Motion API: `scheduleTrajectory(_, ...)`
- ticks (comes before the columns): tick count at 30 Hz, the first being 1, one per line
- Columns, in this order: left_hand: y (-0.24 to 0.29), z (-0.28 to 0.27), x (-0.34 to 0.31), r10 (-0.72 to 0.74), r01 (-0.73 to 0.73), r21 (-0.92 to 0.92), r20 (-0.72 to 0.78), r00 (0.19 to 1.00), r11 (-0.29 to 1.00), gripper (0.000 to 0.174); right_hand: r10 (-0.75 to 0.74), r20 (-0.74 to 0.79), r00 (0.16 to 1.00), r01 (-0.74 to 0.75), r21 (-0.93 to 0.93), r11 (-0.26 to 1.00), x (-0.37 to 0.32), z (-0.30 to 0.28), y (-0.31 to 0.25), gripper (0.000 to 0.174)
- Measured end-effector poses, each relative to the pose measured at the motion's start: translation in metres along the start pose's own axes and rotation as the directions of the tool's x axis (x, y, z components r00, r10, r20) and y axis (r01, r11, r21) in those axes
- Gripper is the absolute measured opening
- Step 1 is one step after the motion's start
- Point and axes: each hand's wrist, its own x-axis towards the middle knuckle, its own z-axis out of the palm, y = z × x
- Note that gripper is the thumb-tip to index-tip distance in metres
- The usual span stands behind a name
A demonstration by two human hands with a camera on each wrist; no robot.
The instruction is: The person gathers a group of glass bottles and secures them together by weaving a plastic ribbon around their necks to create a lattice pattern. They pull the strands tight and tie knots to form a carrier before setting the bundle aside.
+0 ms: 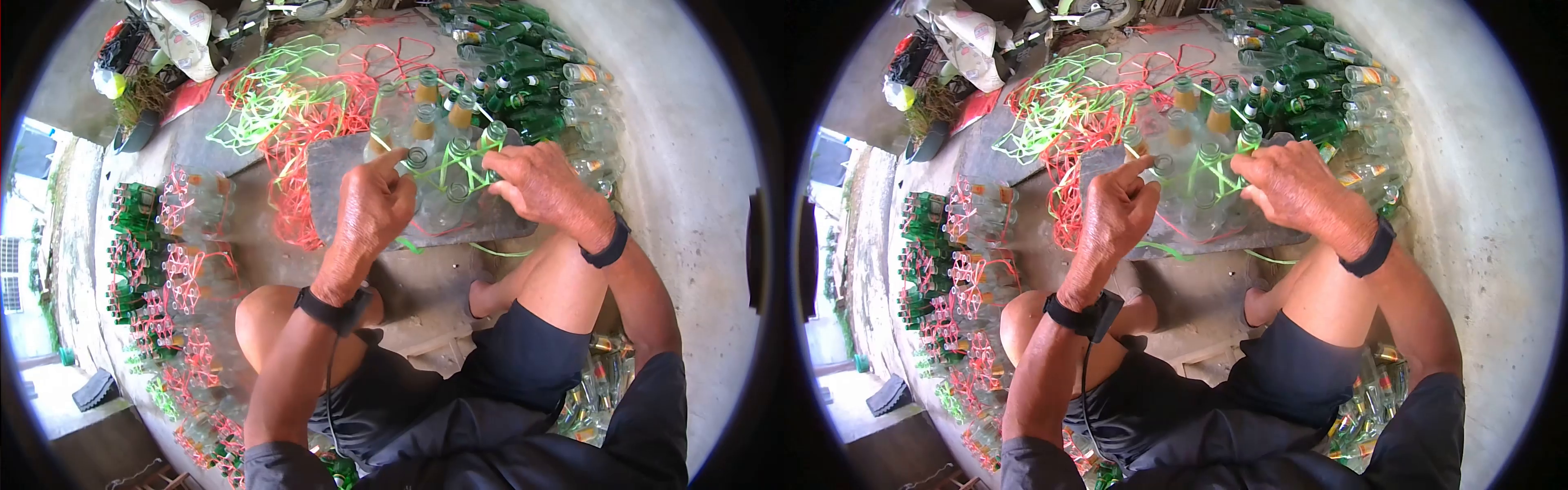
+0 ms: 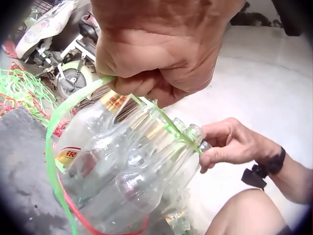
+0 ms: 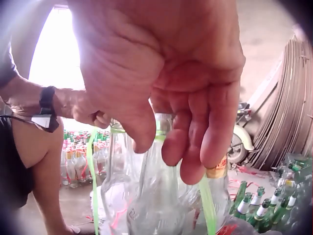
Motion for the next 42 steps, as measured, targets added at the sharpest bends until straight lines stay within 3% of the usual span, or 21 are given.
scheduleTrajectory(7,-0.001,0.017,-0.014,-0.017,0.017,0.002,-0.058,0.998,1.000,0.037,-0.054,0.025,0.998,0.056,-0.059,0.997,-0.002,-0.007,0.008,0.027)
scheduleTrajectory(10,-0.001,0.018,-0.015,-0.001,-0.001,-0.040,-0.052,0.999,0.999,0.039,0.012,0.011,1.000,-0.012,0.008,1.000,-0.006,-0.009,0.005,0.029)
scheduleTrajectory(15,0.002,0.017,-0.014,-0.021,0.019,-0.042,-0.049,0.999,0.999,0.038,0.080,-0.159,0.984,-0.080,0.005,0.997,-0.018,-0.016,-0.013,0.034)
scheduleTrajectory(23,0.001,0.013,-0.008,-0.021,0.020,-0.010,-0.023,1.000,1.000,0.038,0.205,-0.087,0.975,-0.178,0.245,0.953,-0.013,0.024,-0.054,0.032)
scheduleTrajectory(26,-0.001,0.009,-0.005,-0.059,0.060,-0.028,0.016,0.998,0.998,0.040,0.241,-0.175,0.955,-0.192,0.258,0.947,-0.007,0.050,-0.054,0.034)
scheduleTrajectory(29,-0.011,0.008,-0.001,-0.050,0.054,-0.051,0.074,0.996,0.997,0.040,0.295,-0.154,0.943,-0.262,0.203,0.943,-0.004,0.039,-0.063,0.033)
scheduleTrajectory(36,-0.007,0.010,-0.003,-0.025,0.026,-0.028,0.036,0.999,0.999,0.037,0.264,-0.190,0.945,-0.230,0.185,0.956,0.000,0.042,-0.057,0.030)
scheduleTrajectory(42,0.012,0.026,-0.022,-0.062,0.062,-0.030,-0.003,0.998,0.998,0.037,0.171,-0.121,0.978,-0.160,0.094,0.983,-0.008,0.024,-0.041,0.030)
